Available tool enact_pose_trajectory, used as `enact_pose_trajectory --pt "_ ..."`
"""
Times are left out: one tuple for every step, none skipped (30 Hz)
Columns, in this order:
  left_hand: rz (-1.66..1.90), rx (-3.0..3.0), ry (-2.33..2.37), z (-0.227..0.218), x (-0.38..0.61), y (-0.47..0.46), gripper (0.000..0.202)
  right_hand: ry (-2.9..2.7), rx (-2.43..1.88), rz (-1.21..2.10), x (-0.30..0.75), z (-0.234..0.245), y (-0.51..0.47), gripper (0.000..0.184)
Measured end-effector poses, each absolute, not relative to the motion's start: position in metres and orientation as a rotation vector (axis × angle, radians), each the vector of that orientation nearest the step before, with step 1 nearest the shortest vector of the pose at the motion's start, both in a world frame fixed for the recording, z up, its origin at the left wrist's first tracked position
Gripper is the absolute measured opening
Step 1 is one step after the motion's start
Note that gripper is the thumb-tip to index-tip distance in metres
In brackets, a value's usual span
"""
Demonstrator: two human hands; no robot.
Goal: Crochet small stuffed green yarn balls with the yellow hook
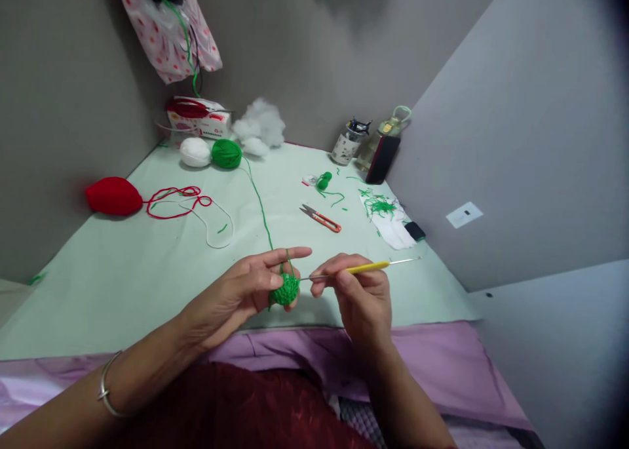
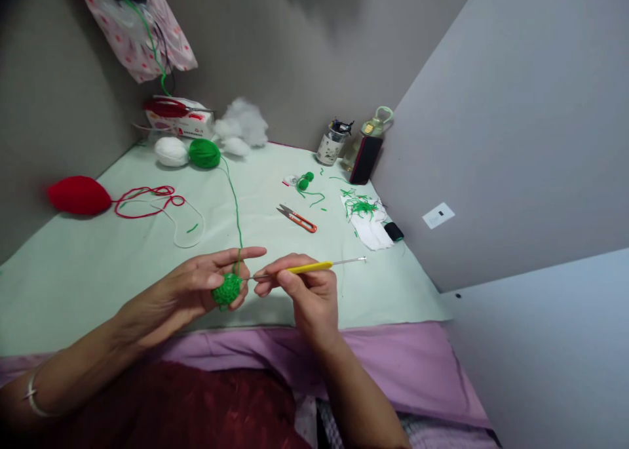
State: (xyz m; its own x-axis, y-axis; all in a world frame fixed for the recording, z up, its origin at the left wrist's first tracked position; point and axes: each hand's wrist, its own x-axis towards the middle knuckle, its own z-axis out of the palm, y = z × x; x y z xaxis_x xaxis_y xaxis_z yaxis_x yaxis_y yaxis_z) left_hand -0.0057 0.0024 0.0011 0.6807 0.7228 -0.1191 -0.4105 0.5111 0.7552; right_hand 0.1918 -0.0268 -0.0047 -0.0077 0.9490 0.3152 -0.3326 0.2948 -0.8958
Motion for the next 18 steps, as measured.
enact_pose_trajectory --pt "0.733 0.794 0.471 -0.0003 -0.0063 0.0019 0.048 -1.094 -0.713 1.182 0.1899 -0.004 -0.0272 0.009" --pt "0.764 0.835 0.498 -0.002 -0.007 0.0012 0.05 -1.052 -0.722 1.203 0.188 -0.0035 -0.0276 0.009" --pt "0.798 0.885 0.528 -0.0037 -0.0079 0.0004 0.051 -1.011 -0.734 1.22 0.1863 -0.0031 -0.0281 0.009" --pt "0.828 0.938 0.554 -0.0053 -0.0086 -0.0003 0.053 -0.976 -0.748 1.236 0.1848 -0.0029 -0.0285 0.01" --pt "0.848 0.989 0.57 -0.0066 -0.0093 -0.0009 0.055 -0.946 -0.761 1.25 0.1836 -0.0028 -0.0287 0.011" --pt "0.857 1.033 0.583 -0.0074 -0.0099 -0.0014 0.056 -0.921 -0.773 1.259 0.1829 -0.0029 -0.0288 0.011" --pt "0.86 1.072 0.6 -0.0076 -0.0103 -0.0016 0.057 -0.903 -0.784 1.261 0.1825 -0.0031 -0.0286 0.012" --pt "0.867 1.113 0.627 -0.007 -0.0106 -0.0016 0.057 -0.889 -0.799 1.261 0.1826 -0.0034 -0.0281 0.012" --pt "0.881 1.155 0.668 -0.006 -0.0109 -0.0015 0.057 -0.881 -0.814 1.256 0.1828 -0.0038 -0.0276 0.013" --pt "0.903 1.198 0.717 -0.0046 -0.0113 -0.0012 0.055 -0.879 -0.827 1.25 0.1832 -0.0041 -0.0269 0.013" --pt "0.925 1.234 0.762 -0.003 -0.0117 -0.0008 0.054 -0.881 -0.833 1.243 0.1836 -0.0044 -0.0263 0.014" --pt "0.935 1.253 0.794 -0.0016 -0.0121 -0.0003 0.053 -0.886 -0.836 1.242 0.1839 -0.0046 -0.0258 0.014" --pt "0.931 1.248 0.803 -0.0005 -0.0126 0.0003 0.052 -0.893 -0.835 1.24 0.1841 -0.0047 -0.0254 0.014" --pt "0.912 1.215 0.788 0.0004 -0.0132 0.0008 0.052 -0.903 -0.832 1.237 0.1841 -0.0048 -0.0252 0.015" --pt "0.877 1.16 0.751 0.0008 -0.0136 0.0013 0.053 -0.917 -0.826 1.232 0.1839 -0.0048 -0.0252 0.015" --pt "0.834 1.09 0.7 0.0011 -0.0141 0.0017 0.055 -0.935 -0.82 1.223 0.1837 -0.0047 -0.0253 0.015" --pt "0.793 1.018 0.644 0.0011 -0.0144 0.002 0.056 -0.959 -0.809 1.212 0.1836 -0.0046 -0.0255 0.015" --pt "0.758 0.952 0.59 0.0011 -0.0146 0.0023 0.056 -0.985 -0.793 1.202 0.1836 -0.0044 -0.0256 0.014"
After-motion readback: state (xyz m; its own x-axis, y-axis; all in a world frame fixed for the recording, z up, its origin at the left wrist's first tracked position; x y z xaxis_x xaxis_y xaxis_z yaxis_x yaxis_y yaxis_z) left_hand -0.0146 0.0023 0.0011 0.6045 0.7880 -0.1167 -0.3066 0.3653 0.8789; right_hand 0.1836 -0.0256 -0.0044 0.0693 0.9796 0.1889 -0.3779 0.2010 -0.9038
